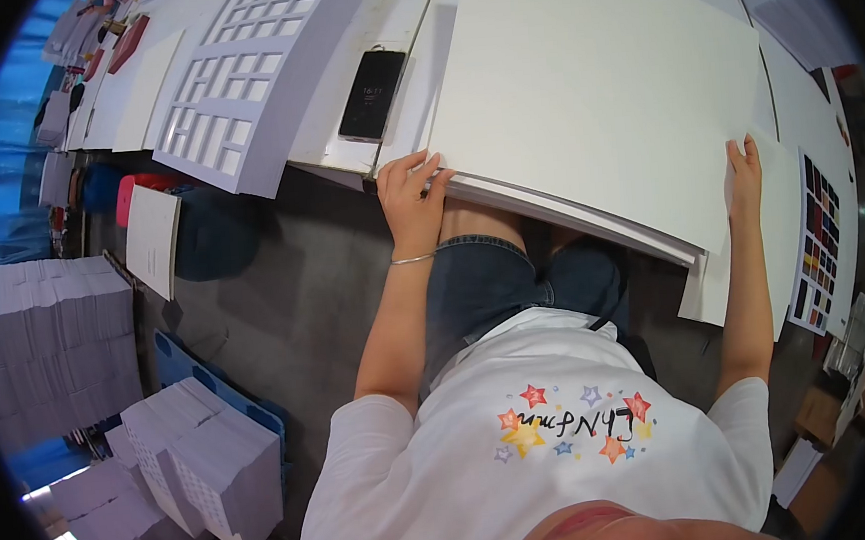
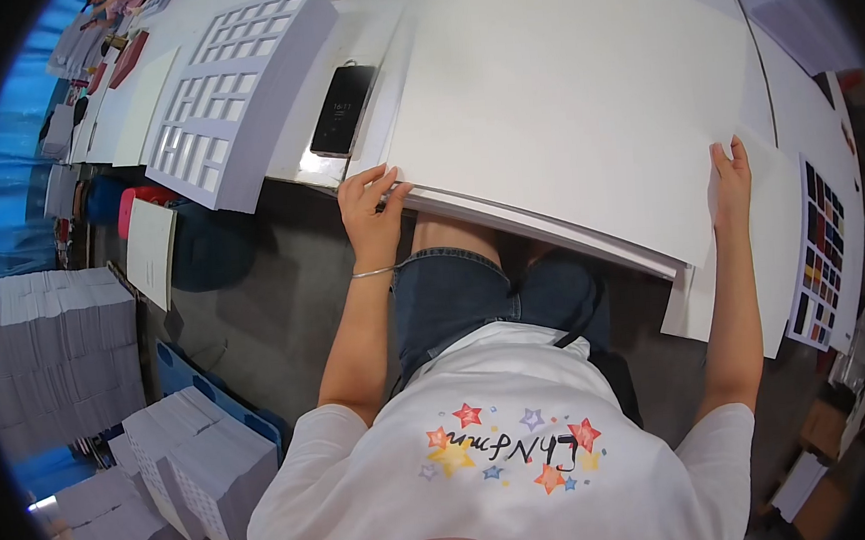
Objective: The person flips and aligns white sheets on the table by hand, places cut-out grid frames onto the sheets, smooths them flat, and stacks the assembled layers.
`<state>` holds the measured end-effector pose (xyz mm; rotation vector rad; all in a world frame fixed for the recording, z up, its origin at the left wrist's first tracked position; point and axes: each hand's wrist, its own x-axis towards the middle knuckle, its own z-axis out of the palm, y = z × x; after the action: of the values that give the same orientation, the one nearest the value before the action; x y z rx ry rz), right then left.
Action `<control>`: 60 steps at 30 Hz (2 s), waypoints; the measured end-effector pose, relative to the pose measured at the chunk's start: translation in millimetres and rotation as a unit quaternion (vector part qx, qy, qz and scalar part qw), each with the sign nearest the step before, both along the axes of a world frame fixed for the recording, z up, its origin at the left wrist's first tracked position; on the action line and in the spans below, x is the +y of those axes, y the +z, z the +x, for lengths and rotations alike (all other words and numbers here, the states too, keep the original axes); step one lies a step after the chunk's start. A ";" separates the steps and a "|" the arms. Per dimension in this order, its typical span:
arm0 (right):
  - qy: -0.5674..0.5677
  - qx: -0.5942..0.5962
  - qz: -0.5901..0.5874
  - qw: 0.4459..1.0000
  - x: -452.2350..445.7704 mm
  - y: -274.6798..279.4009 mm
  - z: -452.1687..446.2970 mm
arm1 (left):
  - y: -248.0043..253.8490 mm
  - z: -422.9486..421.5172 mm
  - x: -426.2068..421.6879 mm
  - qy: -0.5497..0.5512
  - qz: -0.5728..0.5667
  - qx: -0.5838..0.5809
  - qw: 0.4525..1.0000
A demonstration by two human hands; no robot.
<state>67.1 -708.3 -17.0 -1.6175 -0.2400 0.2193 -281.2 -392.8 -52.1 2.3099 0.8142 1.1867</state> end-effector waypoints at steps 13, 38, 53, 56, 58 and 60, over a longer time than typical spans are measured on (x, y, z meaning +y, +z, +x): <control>-0.007 0.008 0.026 1.000 3.2 -6.6 0.8 | 5.4 -1.6 4.1 0.005 0.057 0.054 0.997; -0.002 -0.082 -0.054 0.995 9.3 -6.1 -8.0 | 11.5 -2.8 1.9 0.003 0.069 0.134 0.988; -0.006 -0.115 -0.044 0.992 9.3 -21.4 -5.6 | 12.1 -1.8 -0.2 0.002 -0.006 0.106 0.994; -0.007 -0.103 -0.049 0.993 8.7 -25.5 -4.7 | 9.4 -3.3 3.3 -0.005 0.015 0.111 0.994; -0.011 -0.111 -0.056 0.992 7.9 -36.9 2.1 | 13.3 -2.0 0.4 -0.006 0.060 0.124 0.990; -0.014 -0.120 -0.063 0.991 7.5 -44.3 4.9 | 11.6 -2.6 2.0 0.000 0.064 0.127 0.990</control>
<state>72.1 -700.9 -61.2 -1.7725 -0.3947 0.0165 -283.8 -390.8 -40.5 2.6037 0.8449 0.9819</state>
